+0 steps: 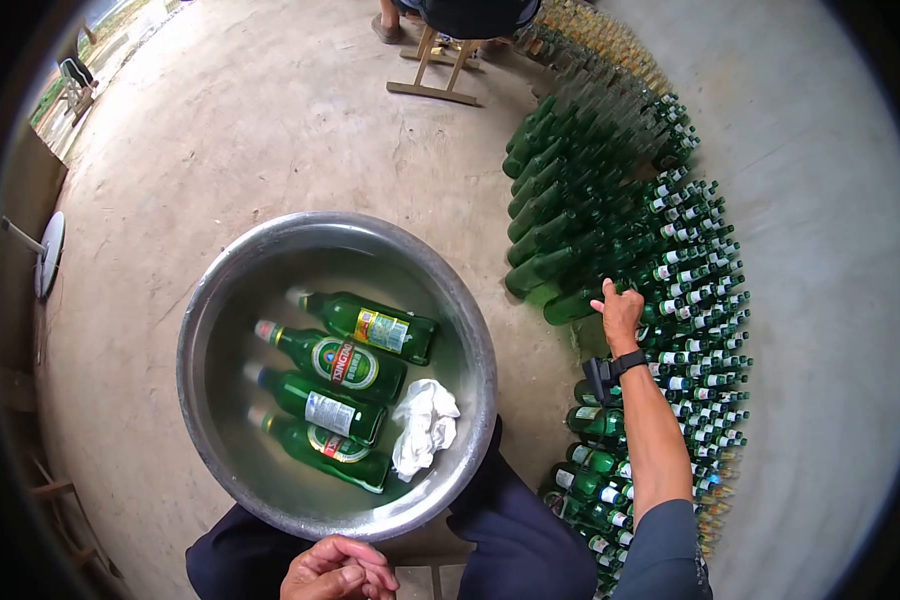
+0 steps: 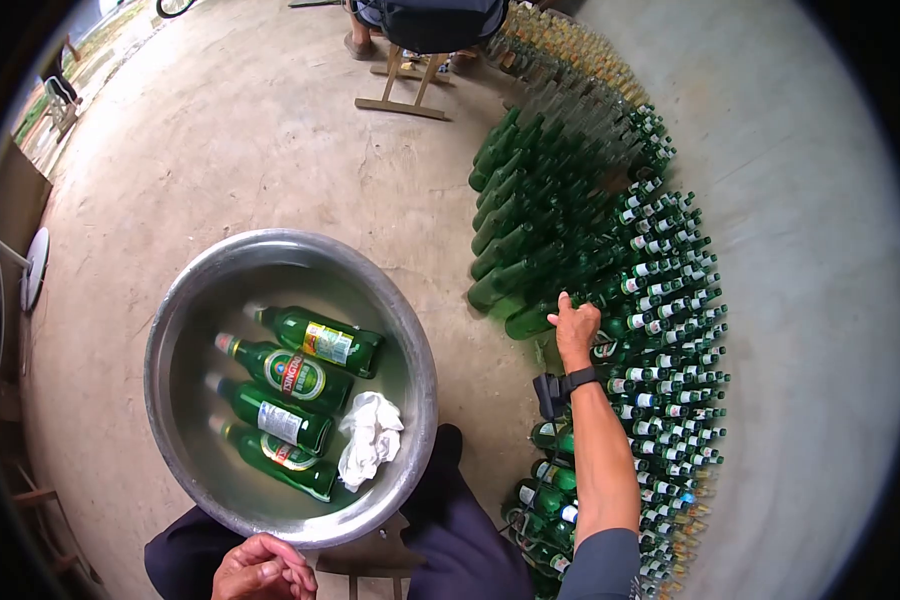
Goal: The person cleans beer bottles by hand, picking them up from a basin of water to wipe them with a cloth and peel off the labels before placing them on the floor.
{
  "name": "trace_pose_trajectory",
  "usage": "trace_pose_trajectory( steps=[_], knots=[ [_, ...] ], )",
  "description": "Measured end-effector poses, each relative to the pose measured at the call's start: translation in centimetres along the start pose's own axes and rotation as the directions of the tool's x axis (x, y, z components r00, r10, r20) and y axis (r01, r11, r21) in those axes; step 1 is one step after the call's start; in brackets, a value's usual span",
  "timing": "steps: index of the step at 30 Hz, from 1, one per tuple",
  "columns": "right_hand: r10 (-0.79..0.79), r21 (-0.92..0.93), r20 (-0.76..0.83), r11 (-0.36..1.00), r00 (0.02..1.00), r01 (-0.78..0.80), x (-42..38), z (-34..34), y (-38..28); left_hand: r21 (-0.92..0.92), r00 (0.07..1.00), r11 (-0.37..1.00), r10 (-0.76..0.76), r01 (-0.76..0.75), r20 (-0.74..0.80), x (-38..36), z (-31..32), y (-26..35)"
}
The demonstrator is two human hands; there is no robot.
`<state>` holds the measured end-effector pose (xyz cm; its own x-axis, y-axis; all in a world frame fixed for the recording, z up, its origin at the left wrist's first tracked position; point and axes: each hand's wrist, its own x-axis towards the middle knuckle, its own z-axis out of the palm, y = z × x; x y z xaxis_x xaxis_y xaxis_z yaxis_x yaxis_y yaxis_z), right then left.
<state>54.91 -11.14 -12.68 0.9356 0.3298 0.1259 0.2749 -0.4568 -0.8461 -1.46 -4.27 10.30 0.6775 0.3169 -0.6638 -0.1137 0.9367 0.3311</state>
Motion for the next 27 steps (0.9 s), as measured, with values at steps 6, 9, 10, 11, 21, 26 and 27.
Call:
trace_pose_trajectory(
  steps=[6, 9, 10, 11, 21, 26, 27],
  knots=[
    [0.075, 0.057, -0.007, 0.996, 0.997, -0.074, 2.2, 2.1, 0.8, -0.018, 0.997, 1.000, -0.026, 0.024, -0.079, 0.7, 0.0, 0.6],
    [0.100, 0.084, -0.030, 0.992, 0.995, -0.097, 2.9, 3.0, 1.3, 0.005, 0.996, 1.000, -0.024, 0.025, -0.085, 1.1, 0.0, 1.0],
    [0.103, 0.082, -0.031, 0.992, 0.994, -0.100, 3.2, 3.1, 1.7, 0.010, 0.995, 1.000, -0.024, 0.026, -0.096, 1.2, 0.1, 1.1],
    [0.107, 0.109, -0.022, 0.989, 0.994, -0.104, 3.4, 3.3, 2.0, 0.017, 0.994, 0.999, -0.028, 0.030, -0.106, 1.4, 0.1, 1.3],
    [0.102, 0.245, -0.004, 0.964, 0.995, -0.098, 4.8, 5.0, 4.1, 0.014, 0.993, 1.000, 0.001, 0.000, -0.120, 2.2, 0.0, 1.9],
    [0.118, 0.227, -0.021, 0.968, 0.993, -0.110, 4.9, 5.6, 4.8, 0.010, 0.991, 1.000, -0.004, 0.005, -0.132, 2.5, -0.2, 2.0],
    [0.115, 0.218, -0.032, 0.970, 0.993, -0.105, 4.9, 5.7, 4.8, 0.010, 0.992, 1.000, -0.002, 0.004, -0.129, 2.5, -0.2, 2.0]
  ],
)
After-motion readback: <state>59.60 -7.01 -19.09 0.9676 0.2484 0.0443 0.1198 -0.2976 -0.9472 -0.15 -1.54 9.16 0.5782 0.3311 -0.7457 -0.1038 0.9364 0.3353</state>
